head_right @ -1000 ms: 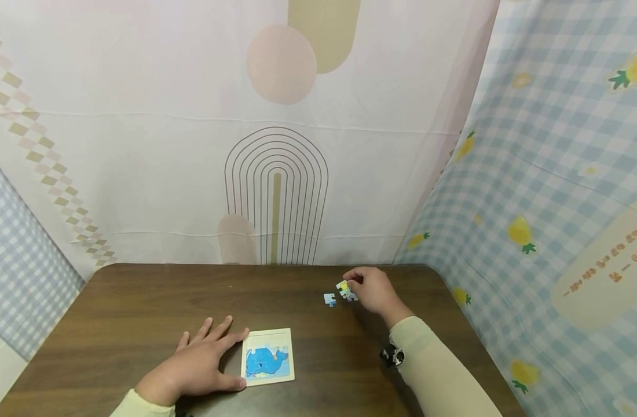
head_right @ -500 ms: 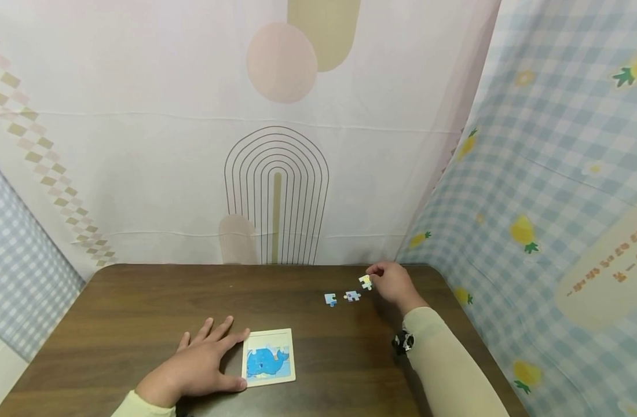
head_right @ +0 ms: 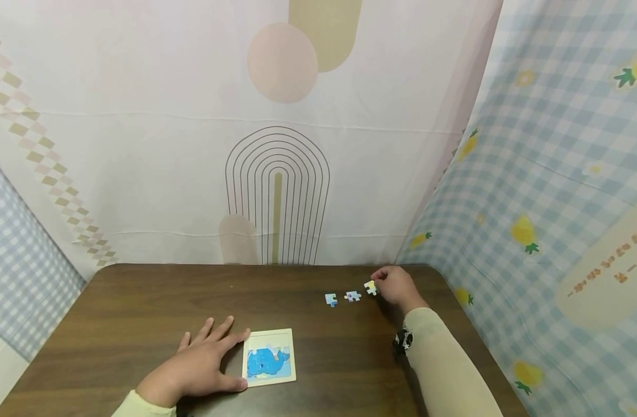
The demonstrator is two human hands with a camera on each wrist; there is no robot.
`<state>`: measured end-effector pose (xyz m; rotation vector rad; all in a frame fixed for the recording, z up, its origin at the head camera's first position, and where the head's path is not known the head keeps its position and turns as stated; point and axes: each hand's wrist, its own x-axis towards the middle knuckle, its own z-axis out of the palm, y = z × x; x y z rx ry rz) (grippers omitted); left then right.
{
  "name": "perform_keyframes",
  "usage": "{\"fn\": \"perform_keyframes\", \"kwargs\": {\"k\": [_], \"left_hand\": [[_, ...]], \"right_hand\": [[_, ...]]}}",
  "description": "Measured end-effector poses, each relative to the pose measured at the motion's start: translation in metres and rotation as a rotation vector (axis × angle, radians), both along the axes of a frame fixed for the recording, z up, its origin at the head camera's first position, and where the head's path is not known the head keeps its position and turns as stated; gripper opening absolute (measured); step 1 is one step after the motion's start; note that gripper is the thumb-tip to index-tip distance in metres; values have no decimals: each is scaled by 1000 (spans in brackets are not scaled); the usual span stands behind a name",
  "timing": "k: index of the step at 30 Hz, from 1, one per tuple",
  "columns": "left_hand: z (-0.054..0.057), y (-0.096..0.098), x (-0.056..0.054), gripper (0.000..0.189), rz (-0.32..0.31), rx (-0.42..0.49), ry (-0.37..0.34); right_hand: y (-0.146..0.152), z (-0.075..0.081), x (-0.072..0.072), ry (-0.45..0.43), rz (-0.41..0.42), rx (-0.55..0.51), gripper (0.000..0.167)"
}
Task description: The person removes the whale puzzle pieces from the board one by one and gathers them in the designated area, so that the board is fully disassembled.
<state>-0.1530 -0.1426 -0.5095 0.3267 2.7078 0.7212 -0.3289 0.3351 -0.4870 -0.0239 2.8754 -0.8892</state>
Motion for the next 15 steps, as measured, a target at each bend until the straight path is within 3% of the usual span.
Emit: {"fn": "perform_keyframes", "kwargs": {"k": [10,15], "left_hand": [[0,-1,0,106,-2,-6,5],[0,0,0,106,-1,-8,3]], "right_hand": [[2,-14,-4,-14,-13,42,22],[4,-18,-4,-21,-37,12,21]]}}
